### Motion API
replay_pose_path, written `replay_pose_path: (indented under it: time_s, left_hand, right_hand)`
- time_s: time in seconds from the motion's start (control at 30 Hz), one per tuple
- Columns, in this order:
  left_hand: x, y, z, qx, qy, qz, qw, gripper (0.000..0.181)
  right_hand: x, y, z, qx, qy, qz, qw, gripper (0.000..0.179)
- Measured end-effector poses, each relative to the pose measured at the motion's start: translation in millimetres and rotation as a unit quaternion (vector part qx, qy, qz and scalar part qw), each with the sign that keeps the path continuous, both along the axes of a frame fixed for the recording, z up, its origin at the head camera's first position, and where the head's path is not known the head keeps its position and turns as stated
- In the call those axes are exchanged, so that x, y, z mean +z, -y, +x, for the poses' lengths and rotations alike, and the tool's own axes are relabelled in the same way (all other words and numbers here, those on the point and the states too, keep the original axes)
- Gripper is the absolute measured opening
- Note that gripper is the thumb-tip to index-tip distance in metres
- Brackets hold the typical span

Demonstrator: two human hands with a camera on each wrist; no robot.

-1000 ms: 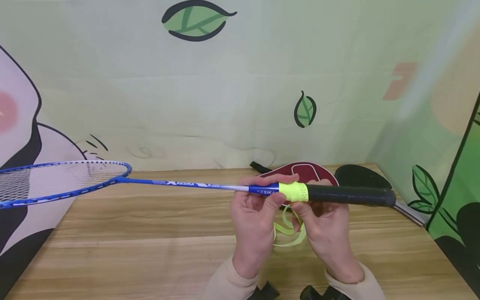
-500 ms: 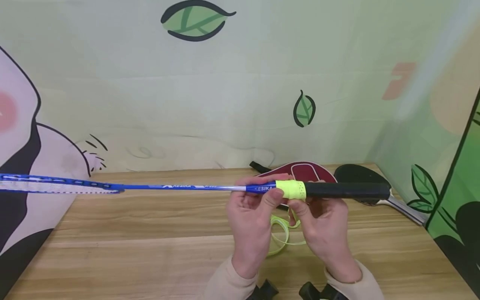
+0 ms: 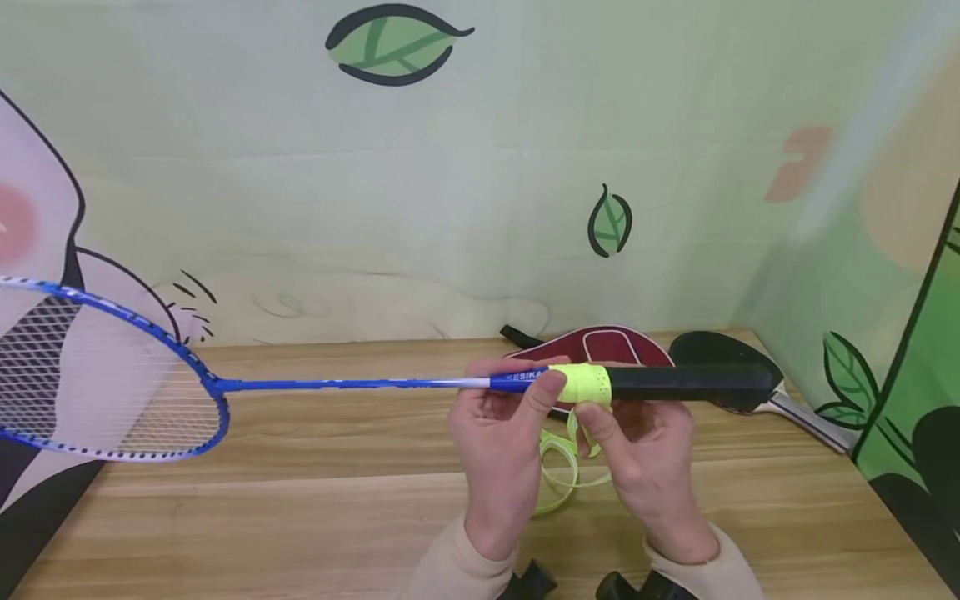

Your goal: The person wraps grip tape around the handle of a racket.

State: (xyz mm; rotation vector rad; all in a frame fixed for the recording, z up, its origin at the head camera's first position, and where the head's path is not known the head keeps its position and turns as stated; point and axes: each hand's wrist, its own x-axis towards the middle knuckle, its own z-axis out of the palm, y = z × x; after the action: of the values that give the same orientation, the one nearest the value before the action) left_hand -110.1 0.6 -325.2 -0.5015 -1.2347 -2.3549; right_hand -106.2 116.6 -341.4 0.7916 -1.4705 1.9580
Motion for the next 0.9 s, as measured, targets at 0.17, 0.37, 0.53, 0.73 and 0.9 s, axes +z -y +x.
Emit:
replay_pose_path:
  time_s: [0.17,0.37,0.53,0.73,0.9]
  left_hand:
    - [-0.9,-1.0,-0.3,-0.001,-0.011,-0.004,0.9999,0.029]
    - [0.2,-2.1,-1.9,-0.124,-0.128,0.025,0.9837,0.026]
    - [-0.1,-0.8,-2.9,-0.092,-0.158,-0.007,0.9830,0.023]
    - [-2.1,-0.5,-4.0,-0.067,-0.149,-0.011,0.9866,0.027]
    - [-1.8,-0.4,-4.7,-0.066,-0.149,-0.008,0.9867,0.028]
  right_hand:
    - [0.4,2.9,3.0,0.033,0.008,-0.026,0.9991,0.018]
    - [2.4,4.0,3.5,0.063,0.016,-0.062,0.9959,0.019]
    - [4.4,0.7,6.9,0.003,0.072,-0.001,0.9974,0.022]
    - [3.2,-1.6,4.7,-0.012,0.060,0.020,0.9979,0.022]
    - [2.7,-2.9,3.8,-0.025,0.064,0.030,0.9972,0.022]
